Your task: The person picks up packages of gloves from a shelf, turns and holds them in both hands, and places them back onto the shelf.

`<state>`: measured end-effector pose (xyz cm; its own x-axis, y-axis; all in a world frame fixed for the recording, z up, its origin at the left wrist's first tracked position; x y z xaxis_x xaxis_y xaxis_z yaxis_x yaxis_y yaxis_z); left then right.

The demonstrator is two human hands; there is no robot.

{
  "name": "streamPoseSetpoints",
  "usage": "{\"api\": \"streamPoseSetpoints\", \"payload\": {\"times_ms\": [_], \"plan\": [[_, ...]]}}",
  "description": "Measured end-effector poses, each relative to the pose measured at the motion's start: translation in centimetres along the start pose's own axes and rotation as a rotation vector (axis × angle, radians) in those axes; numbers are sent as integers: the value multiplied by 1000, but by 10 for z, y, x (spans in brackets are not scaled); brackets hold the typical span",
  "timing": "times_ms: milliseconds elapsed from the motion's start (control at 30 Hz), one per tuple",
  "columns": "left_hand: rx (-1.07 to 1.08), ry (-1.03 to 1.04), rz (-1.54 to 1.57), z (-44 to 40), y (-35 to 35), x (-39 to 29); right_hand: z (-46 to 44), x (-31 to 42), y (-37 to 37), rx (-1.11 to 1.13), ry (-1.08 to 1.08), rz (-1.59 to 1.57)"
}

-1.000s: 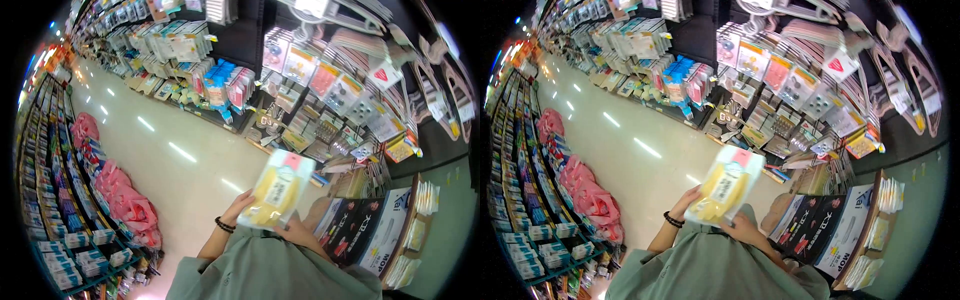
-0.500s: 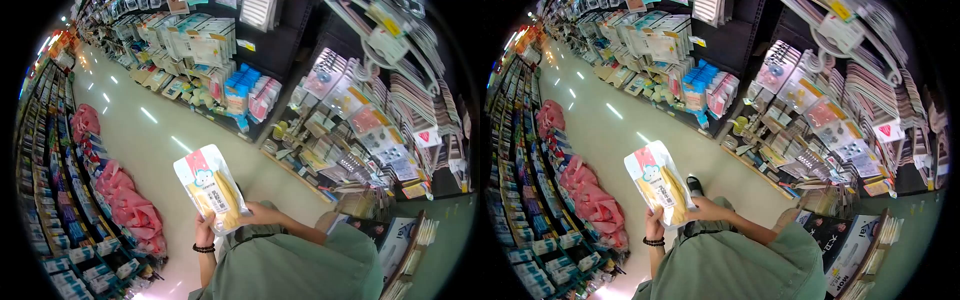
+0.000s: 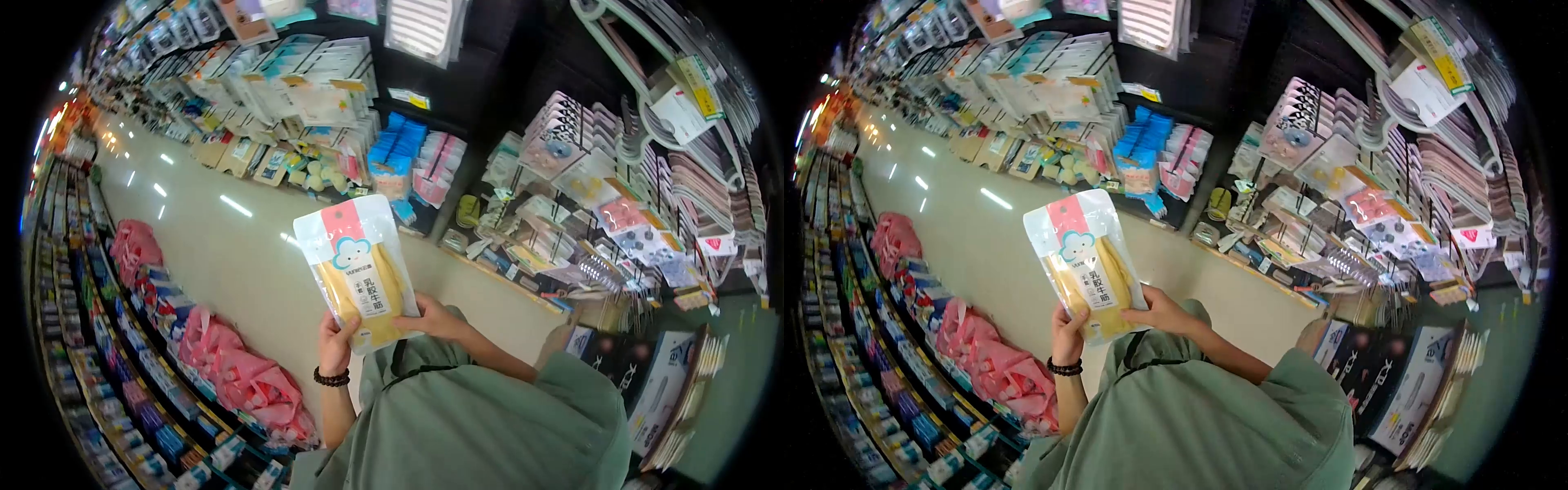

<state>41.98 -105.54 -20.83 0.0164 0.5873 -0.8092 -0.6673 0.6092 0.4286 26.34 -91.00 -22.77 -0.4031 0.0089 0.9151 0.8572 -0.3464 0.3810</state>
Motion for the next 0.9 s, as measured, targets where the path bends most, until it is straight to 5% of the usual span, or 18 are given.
{"api": "streamPoseSetpoints", "payload": {"times_ms": [567, 900], "plan": [[696, -372, -363, -162, 55, -41, -13, 17, 5, -766, -231, -150], [1062, -640, -545, -109, 160, 47, 110, -38, 43, -1384, -304, -194]]}}
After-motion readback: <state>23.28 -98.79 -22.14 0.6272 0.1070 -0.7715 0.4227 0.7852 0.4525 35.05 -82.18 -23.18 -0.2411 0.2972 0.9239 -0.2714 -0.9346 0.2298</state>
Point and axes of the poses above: each hand's wrist, its own z-axis away from the middle knuckle, its own y-axis out of the palm, x = y × z, the point moved 3 cm from there along -z, towards the middle knuckle, and after that the axes turned 6 degrees about -y, right-handed, at the moved point
